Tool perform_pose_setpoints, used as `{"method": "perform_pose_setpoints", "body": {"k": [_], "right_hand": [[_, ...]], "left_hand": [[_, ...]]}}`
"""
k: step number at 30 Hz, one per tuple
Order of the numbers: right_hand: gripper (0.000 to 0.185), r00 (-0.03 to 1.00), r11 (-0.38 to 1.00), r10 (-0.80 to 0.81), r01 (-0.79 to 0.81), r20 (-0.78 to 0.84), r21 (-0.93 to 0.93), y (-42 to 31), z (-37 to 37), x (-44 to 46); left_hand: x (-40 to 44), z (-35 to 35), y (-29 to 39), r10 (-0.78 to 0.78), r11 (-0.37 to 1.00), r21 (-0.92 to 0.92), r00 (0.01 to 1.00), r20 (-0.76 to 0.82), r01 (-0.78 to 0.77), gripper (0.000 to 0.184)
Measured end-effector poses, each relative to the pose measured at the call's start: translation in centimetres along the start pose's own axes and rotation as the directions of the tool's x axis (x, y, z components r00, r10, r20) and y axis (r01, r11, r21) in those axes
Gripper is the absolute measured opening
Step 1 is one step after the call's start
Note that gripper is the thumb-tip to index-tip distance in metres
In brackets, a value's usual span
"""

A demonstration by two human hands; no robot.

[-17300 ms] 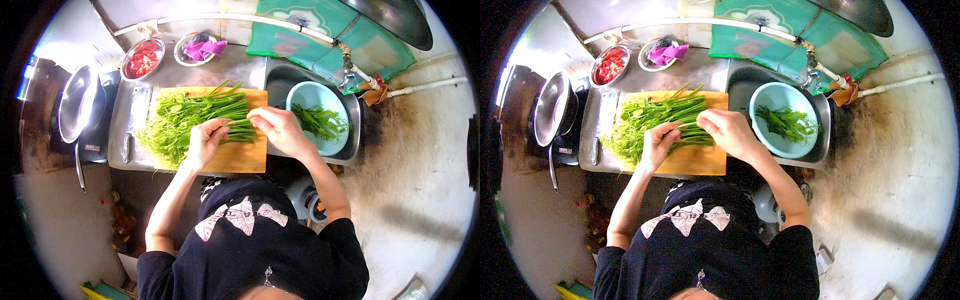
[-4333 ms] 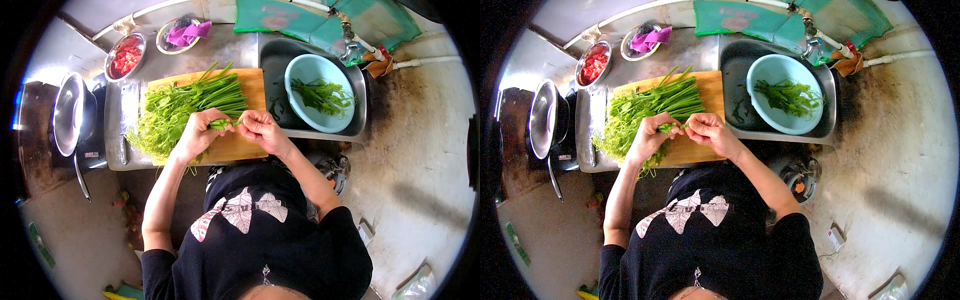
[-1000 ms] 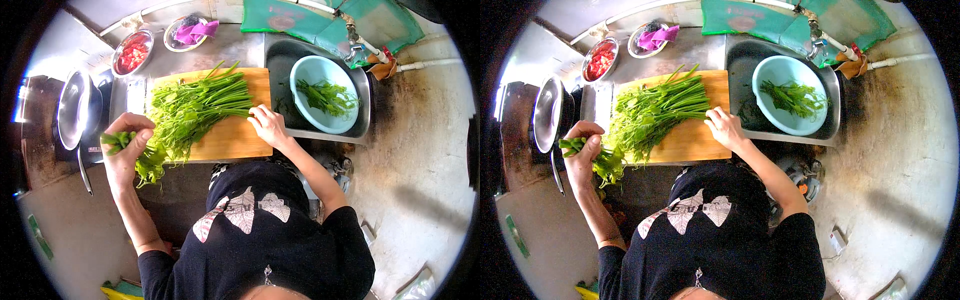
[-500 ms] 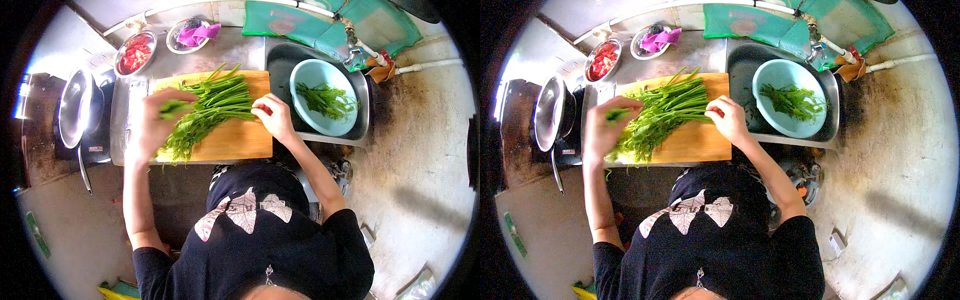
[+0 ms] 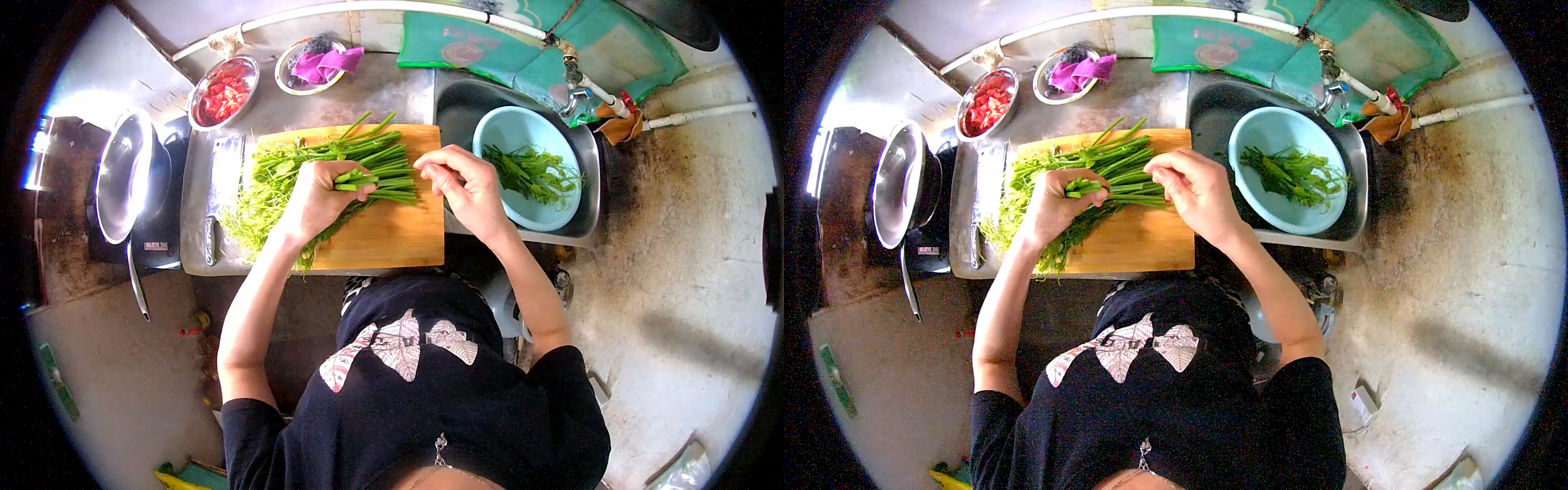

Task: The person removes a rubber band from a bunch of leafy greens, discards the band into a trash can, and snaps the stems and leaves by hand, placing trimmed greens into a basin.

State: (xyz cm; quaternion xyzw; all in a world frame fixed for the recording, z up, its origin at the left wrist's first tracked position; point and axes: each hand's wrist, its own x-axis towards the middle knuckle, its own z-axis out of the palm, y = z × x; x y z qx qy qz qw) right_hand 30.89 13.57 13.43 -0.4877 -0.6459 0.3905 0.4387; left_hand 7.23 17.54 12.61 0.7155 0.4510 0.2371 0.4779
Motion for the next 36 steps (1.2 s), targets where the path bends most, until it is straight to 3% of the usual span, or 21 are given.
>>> {"method": "perform_pose_setpoints", "body": {"k": [1, 3, 6, 7, 16, 18, 19, 20, 21, 23, 24, 26, 27, 28, 29, 30, 31, 32, 34, 35, 36], "right_hand": [[0.008, 1.0, 1.0, 0.001, -0.001, -0.001, -0.001, -0.2, 0.2, 0.1], [0.012, 0.965, 0.936, -0.216, 0.248, 0.147, -0.25, -0.7, 0.7, 0.4], [0.011, 0.947, 0.831, -0.159, 0.28, 0.279, -0.481, -0.9, 1.3, 0.3], [0.011, 0.947, 0.831, -0.159, 0.28, 0.278, -0.481, -1.0, 1.4, 0.5], [0.009, 0.94, 0.888, -0.124, 0.248, 0.318, -0.386, -0.8, 1.9, 0.7], [0.006, 0.971, 0.984, -0.087, 0.119, 0.224, -0.134, 0.1, 2.4, 0.3], [0.006, 0.971, 0.984, -0.089, 0.12, 0.223, -0.132, 0.0, 2.5, 0.2], [0.004, 0.97, 0.99, 0.072, -0.098, 0.233, 0.103, -0.2, 2.6, 0.0], [0.005, 0.933, 0.893, 0.224, -0.312, 0.282, 0.324, -0.2, 2.6, -0.3], [0.008, 0.981, 0.496, 0.18, -0.154, 0.072, 0.854, 2.6, 0.1, -0.6], [0.017, 0.999, 0.343, 0.035, -0.027, 0.015, 0.939, 3.5, -2.3, -0.3], [0.019, 0.977, 0.542, 0.211, -0.083, -0.04, 0.836, 3.5, -4.8, -0.7], [0.018, 0.969, 0.73, 0.247, -0.164, -0.032, 0.663, 4.6, -5.4, -1.0], [0.017, 0.963, 0.872, 0.265, -0.222, -0.041, 0.436, 6.4, -6.1, -1.1], [0.015, 0.949, 0.912, 0.311, -0.286, -0.041, 0.295, 8.6, -6.7, -1.6], [0.014, 0.932, 0.924, 0.36, -0.349, -0.047, 0.153, 11.1, -7.0, -2.3], [0.019, 0.961, 0.927, 0.266, -0.276, -0.073, -0.254, 12.1, -6.7, -2.4], [0.023, 0.971, 0.744, 0.219, -0.228, -0.093, -0.628, 12.8, -6.3, -3.4], [0.021, 0.99, 0.732, -0.102, 0.008, -0.098, -0.681, 13.0, -4.0, -3.4], [0.014, 0.986, 0.864, 0.07, -0.135, -0.151, -0.484, 12.6, -2.3, -3.5], [0.009, 0.992, 0.893, -0.023, -0.037, -0.127, -0.449, 11.9, -0.4, -3.4]], "left_hand": [[0.0, 0.0, 0.1, -0.008, 1.0, 0.02, 1.0, 0.005, 0.008, 0.011], [0.0, 0.0, 0.3, 0.037, 0.997, 0.062, 0.999, -0.018, -0.036, 0.012], [-0.3, 0.1, 1.1, 0.137, 0.982, 0.133, 0.99, -0.03, -0.132, 0.017], [-0.3, 0.1, 1.3, 0.19, 0.97, 0.157, 0.981, -0.024, -0.184, 0.021], [-0.3, -0.1, 1.7, 0.167, 0.977, 0.115, 0.981, 0.097, -0.178, 0.027], [-0.6, -0.2, 1.6, 0.161, 0.981, 0.087, 0.981, 0.108, -0.171, 0.027], [-0.6, -0.4, 1.6, 0.157, 0.984, 0.061, 0.98, 0.118, -0.165, 0.027], [-0.4, -0.6, 1.5, 0.158, 0.984, 0.064, 0.98, 0.121, -0.167, 0.027], [-0.5, -0.7, 1.2, 0.176, 0.978, 0.092, 0.979, 0.098, -0.185, 0.027], [-1.2, -1.2, 0.1, 0.153, 0.981, 0.113, 0.987, 0.044, -0.157, 0.025], [-1.5, -1.9, -0.5, 0.117, 0.986, 0.114, 0.993, 0.026, -0.119, 0.023], [-1.8, -2.3, 0.8, -0.043, 0.999, 0.019, 0.998, 0.036, 0.042, 0.021], [-2.0, -2.3, 1.2, -0.05, 0.999, 0.011, 0.998, 0.034, 0.049, 0.021], [-1.4, -2.3, 1.4, 0.067, 0.997, 0.035, 0.998, 0.009, -0.068, 0.021], [-1.1, -2.4, 1.6, 0.178, 0.982, 0.065, 0.984, -0.004, -0.177, 0.021], [-1.1, -2.5, 1.6, 0.177, 0.982, 0.066, 0.984, -0.002, -0.177, 0.021], [-1.2, -2.7, 1.5, 0.201, 0.973, 0.117, 0.98, -0.005, -0.199, 0.021], [-1.3, -2.8, 1.4, 0.225, 0.961, 0.168, 0.974, -0.004, -0.221, 0.021], [-1.5, -3.0, 1.3, 0.183, 0.97, 0.166, 0.983, -0.006, -0.179, 0.02], [-1.8, -2.9, 1.3, 0.137, 0.977, 0.164, 0.99, -0.012, -0.133, 0.019], [-2.1, -2.9, 1.4, 0.13, 0.978, 0.163, 0.991, -0.004, -0.128, 0.019]]}}
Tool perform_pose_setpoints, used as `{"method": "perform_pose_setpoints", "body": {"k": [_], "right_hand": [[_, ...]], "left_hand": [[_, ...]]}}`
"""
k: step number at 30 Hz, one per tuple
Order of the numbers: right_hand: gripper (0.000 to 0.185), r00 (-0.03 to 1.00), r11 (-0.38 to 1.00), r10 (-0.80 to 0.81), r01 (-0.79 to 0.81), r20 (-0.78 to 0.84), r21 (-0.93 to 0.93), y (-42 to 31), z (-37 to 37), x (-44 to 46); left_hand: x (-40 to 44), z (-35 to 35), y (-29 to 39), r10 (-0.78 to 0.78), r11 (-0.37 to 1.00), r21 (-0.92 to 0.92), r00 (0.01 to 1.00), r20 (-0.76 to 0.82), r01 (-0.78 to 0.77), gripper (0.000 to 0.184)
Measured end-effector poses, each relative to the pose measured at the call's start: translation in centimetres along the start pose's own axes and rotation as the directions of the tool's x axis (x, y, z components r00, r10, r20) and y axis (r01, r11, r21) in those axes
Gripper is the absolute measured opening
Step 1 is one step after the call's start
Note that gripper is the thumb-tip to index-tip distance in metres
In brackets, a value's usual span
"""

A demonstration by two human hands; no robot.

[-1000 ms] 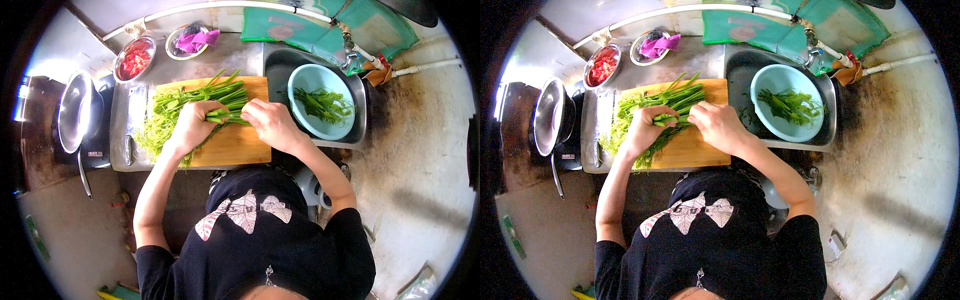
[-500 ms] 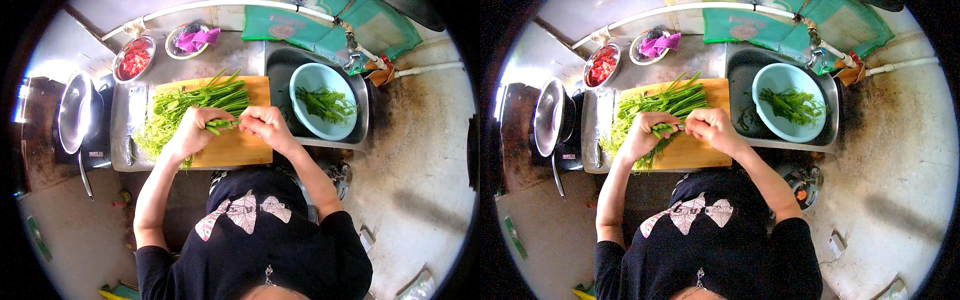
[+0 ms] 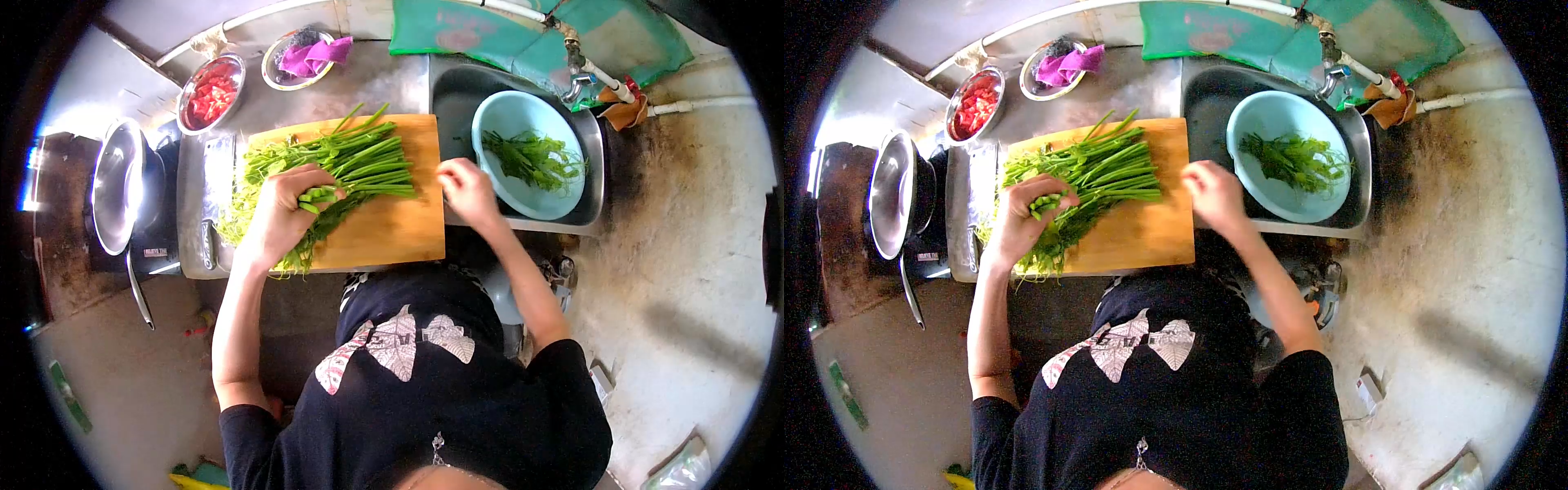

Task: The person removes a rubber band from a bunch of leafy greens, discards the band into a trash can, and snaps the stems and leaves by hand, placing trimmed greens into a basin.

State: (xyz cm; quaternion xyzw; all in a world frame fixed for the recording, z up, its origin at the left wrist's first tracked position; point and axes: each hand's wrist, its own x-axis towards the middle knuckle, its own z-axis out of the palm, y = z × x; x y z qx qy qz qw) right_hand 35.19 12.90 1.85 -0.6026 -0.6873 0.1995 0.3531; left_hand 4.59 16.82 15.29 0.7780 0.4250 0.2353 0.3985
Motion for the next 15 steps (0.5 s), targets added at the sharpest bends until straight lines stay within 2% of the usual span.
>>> {"method": "perform_pose_setpoints", "body": {"k": [2, 3, 7, 9, 12, 15], "right_hand": [[0.011, 0.967, 0.962, -0.249, 0.253, 0.049, -0.102, -2.6, 2.3, -0.2], [0.013, 0.965, 0.957, -0.242, 0.254, 0.103, -0.137, -3.5, 3.3, -0.4], [0.016, 0.96, 0.941, -0.18, 0.232, 0.216, -0.246, -3.8, 5.0, -0.5], [0.014, 0.959, 0.944, -0.226, 0.259, 0.173, -0.205, -4.1, 4.5, -0.5], [0.011, 0.952, 0.939, -0.284, 0.3, 0.111, -0.166, -6.0, 2.6, -0.2], [0.012, 0.948, 0.941, -0.313, 0.318, 0.061, -0.113, -8.7, 0.6, 0.5]], "left_hand": [[-0.2, -0.2, 0.4, -0.026, 0.992, 0.123, 0.999, -0.033, 0.03, 0.016], [-0.1, -0.8, 1.6, 0.01, 0.954, 0.299, 1.0, -0.009, -0.007, 0.013], [-0.6, -1.2, 1.1, -0.069, 0.973, 0.22, 0.998, 0.002, 0.067, 0.01], [-0.7, -0.9, 1.7, -0.179, 0.983, 0.031, 0.983, -0.037, 0.18, 0.008], [-0.2, 0.0, 0.9, -0.138, 0.99, 0.034, 0.99, -0.01, 0.138, 0.008], [0.9, 1.1, 0.3, -0.033, 0.998, 0.061, 0.999, 0.02, 0.031, 0.019]]}}
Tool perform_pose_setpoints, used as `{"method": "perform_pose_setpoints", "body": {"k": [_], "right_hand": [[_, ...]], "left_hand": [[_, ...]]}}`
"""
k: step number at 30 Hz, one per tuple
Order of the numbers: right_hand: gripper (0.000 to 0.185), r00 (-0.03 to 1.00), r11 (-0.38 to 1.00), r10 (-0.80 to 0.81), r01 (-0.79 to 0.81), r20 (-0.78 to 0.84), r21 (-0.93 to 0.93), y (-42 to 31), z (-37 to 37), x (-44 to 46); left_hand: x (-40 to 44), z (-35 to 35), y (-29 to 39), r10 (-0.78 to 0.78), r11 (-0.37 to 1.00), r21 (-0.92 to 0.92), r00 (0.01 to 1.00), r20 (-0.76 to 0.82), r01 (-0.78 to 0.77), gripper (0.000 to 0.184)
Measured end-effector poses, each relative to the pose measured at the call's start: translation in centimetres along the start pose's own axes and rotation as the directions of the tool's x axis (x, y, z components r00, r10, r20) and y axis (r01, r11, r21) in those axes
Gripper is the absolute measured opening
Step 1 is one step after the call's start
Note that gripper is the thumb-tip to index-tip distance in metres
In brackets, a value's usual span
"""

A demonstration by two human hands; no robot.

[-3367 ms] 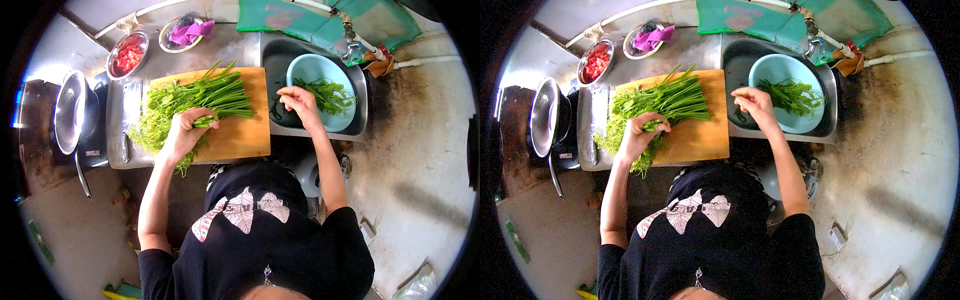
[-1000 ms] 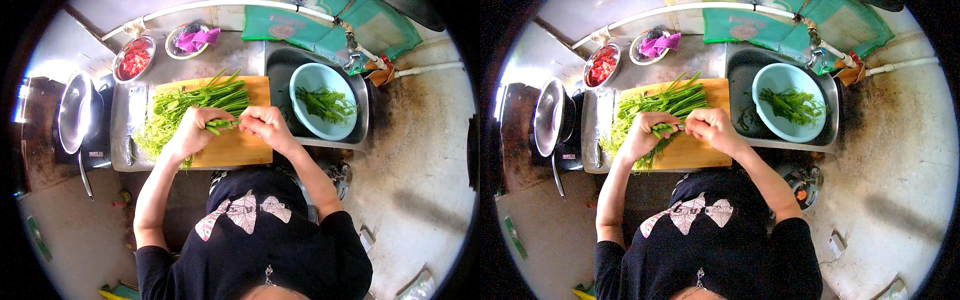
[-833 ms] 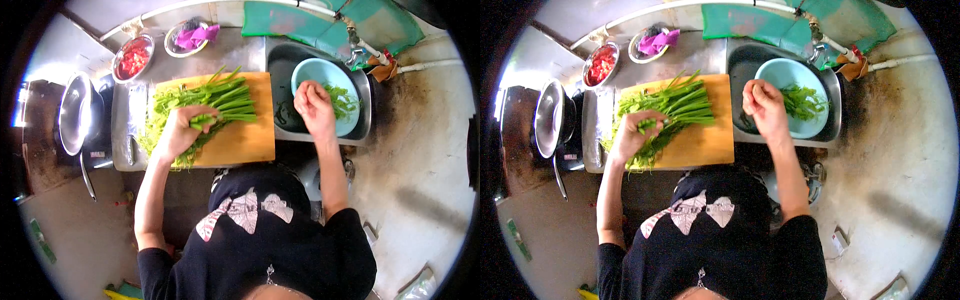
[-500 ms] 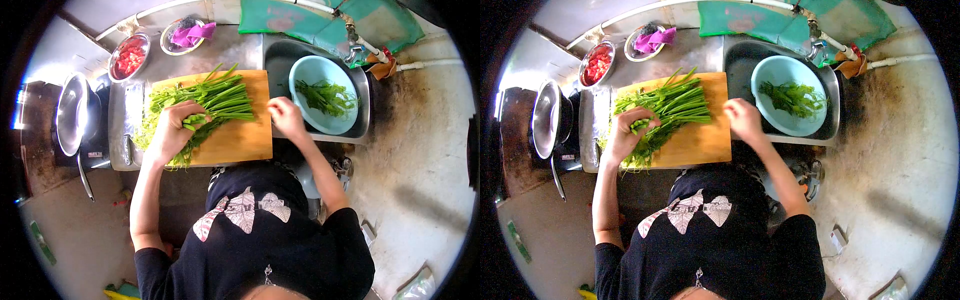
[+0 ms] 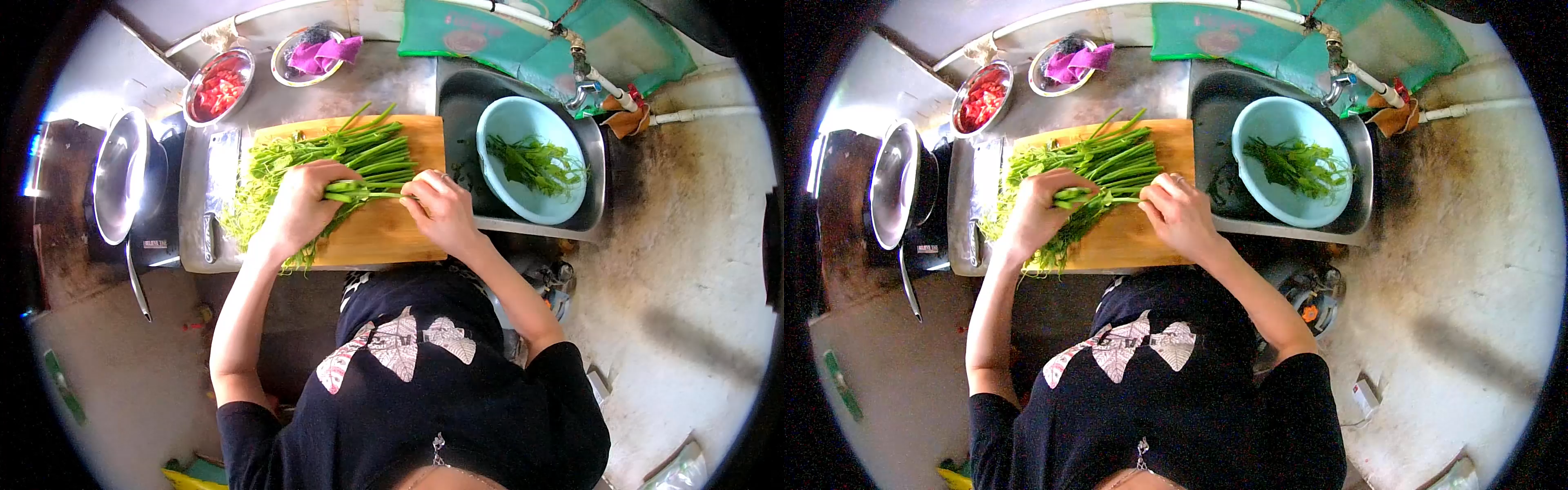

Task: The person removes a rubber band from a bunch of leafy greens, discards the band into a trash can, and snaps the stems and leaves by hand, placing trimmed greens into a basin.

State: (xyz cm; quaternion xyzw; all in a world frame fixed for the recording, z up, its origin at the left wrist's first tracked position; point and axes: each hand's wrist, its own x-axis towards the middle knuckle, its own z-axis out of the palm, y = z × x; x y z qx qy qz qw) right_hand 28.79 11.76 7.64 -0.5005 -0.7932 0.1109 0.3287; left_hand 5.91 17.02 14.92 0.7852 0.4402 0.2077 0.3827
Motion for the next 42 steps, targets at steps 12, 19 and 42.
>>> {"method": "perform_pose_setpoints", "body": {"k": [12, 19, 42], "right_hand": [[0.023, 0.96, 0.806, 0.247, -0.277, 0.129, 0.523, -2.6, -4.3, 1.2], [0.013, 0.955, 0.919, 0.197, -0.259, 0.222, 0.296, -3.4, -6.4, 1.7], [0.012, 0.913, 0.071, 0.337, -0.27, 0.232, 0.96, 4.9, -5.3, 0.5]], "left_hand": [[1.1, 2.7, -1.6, 0.003, 0.996, -0.089, 0.991, 0.134, 0.009, 0.022], [1.1, 2.8, -1.4, 0.017, 0.995, -0.097, 0.995, 0.1, -0.007, 0.019], [0.3, 2.9, -1.6, 0.227, 0.973, -0.056, 0.971, 0.081, -0.223, 0.017]]}}
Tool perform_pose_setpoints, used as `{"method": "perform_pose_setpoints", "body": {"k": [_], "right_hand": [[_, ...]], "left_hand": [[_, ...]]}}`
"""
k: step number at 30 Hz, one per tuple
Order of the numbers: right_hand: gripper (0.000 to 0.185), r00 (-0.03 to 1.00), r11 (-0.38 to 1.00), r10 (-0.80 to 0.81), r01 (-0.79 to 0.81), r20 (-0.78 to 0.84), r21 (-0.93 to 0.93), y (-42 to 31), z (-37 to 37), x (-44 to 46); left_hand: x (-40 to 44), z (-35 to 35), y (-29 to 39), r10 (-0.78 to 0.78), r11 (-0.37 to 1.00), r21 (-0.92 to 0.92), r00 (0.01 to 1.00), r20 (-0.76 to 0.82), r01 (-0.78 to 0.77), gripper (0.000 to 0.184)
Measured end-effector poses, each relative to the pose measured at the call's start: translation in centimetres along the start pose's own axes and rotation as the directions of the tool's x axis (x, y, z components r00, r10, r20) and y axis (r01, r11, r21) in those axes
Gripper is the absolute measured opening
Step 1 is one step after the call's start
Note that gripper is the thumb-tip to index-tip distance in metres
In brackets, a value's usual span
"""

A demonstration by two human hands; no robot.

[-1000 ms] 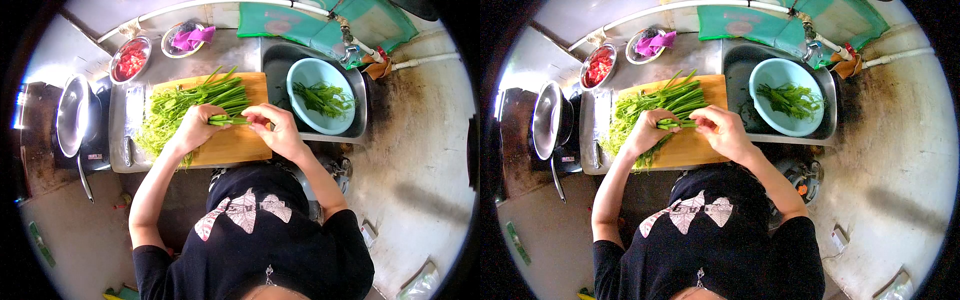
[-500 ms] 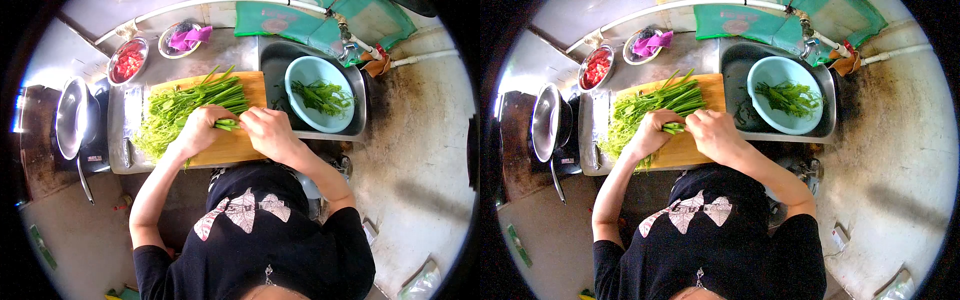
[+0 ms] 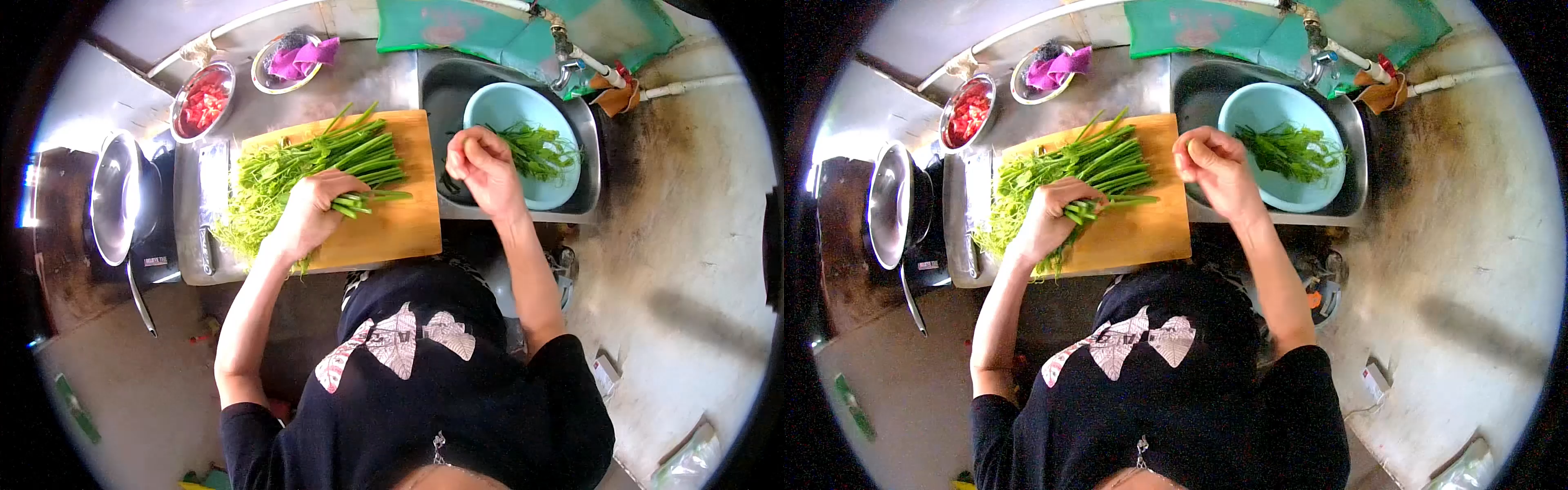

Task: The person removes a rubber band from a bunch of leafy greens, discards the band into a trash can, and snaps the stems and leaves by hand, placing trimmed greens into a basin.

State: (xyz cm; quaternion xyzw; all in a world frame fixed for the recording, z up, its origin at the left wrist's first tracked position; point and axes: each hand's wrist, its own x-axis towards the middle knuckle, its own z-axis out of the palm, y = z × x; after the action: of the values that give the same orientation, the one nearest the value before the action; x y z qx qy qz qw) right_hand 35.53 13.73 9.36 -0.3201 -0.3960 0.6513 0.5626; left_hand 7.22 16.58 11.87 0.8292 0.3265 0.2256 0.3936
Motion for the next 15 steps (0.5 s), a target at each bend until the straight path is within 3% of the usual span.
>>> {"method": "perform_pose_setpoints", "body": {"k": [1, 2, 3, 4, 5, 6, 7, 9, 11, 13, 15], "right_hand": [[0.014, 0.988, 0.922, 0.021, -0.077, -0.151, -0.38, 0.7, -2.8, -0.2], [0.019, 0.981, 0.841, 0.064, -0.152, -0.185, -0.52, 2.2, -5.1, -0.6], [0.024, 0.991, 0.549, 0.01, -0.115, -0.131, -0.828, 3.5, -7.0, -1.0], [0.027, 0.981, 0.192, -0.19, 0.006, -0.032, -0.981, 4.7, -7.2, -1.4], [0.029, 0.934, -0.211, -0.331, 0.066, 0.135, -0.975, 5.9, -7.5, -2.0], [0.029, 0.971, 0.189, -0.24, 0.029, -0.018, -0.982, 5.6, -5.9, -2.1], [0.019, 0.98, 0.484, -0.069, -0.132, -0.188, -0.865, 5.4, -4.3, -2.2], [0.018, 0.998, 0.352, -0.059, 0.039, 0.02, -0.935, 6.8, -2.4, -2.6], [0.02, 0.992, 0.087, 0.05, 0.109, 0.113, -0.99, 6.8, 0.3, -3.5], [0.023, 0.983, 0.081, 0.133, 0.118, 0.128, -0.99, 7.6, 1.4, -4.4], [0.025, 0.969, -0.015, 0.186, 0.166, 0.16, -0.986, 8.6, 1.9, -4.9]], "left_hand": [[0.4, -0.6, 0.6, -0.037, 0.999, -0.033, 0.999, -0.029, 0.036, 0.016], [0.3, -0.8, 1.0, -0.046, 0.998, -0.055, 0.998, -0.041, 0.044, 0.013], [0.2, -0.9, 1.0, -0.047, 0.998, -0.054, 0.998, -0.042, 0.045, 0.013], [0.1, -1.0, 0.9, -0.066, 0.997, -0.04, 0.997, -0.042, 0.064, 0.012], [0.2, -1.1, 0.9, -0.083, 0.996, -0.027, 0.996, -0.043, 0.082, 0.011], [0.2, -1.2, 0.9, -0.084, 0.996, -0.027, 0.996, -0.043, 0.083, 0.011], [0.3, -1.2, 1.0, -0.087, 0.995, -0.042, 0.995, -0.046, 0.085, 0.011], [0.4, -1.1, 1.1, -0.08, 0.995, -0.056, 0.996, -0.04, 0.078, 0.011], [0.3, -1.2, 1.0, -0.087, 0.996, 0.019, 0.995, -0.042, 0.088, 0.013], [0.2, -1.5, 1.4, -0.104, 0.994, 0.018, 0.994, -0.033, 0.104, 0.021], [0.3, -1.5, 1.4, -0.116, 0.993, 0.018, 0.993, -0.026, 0.117, 0.029]]}}
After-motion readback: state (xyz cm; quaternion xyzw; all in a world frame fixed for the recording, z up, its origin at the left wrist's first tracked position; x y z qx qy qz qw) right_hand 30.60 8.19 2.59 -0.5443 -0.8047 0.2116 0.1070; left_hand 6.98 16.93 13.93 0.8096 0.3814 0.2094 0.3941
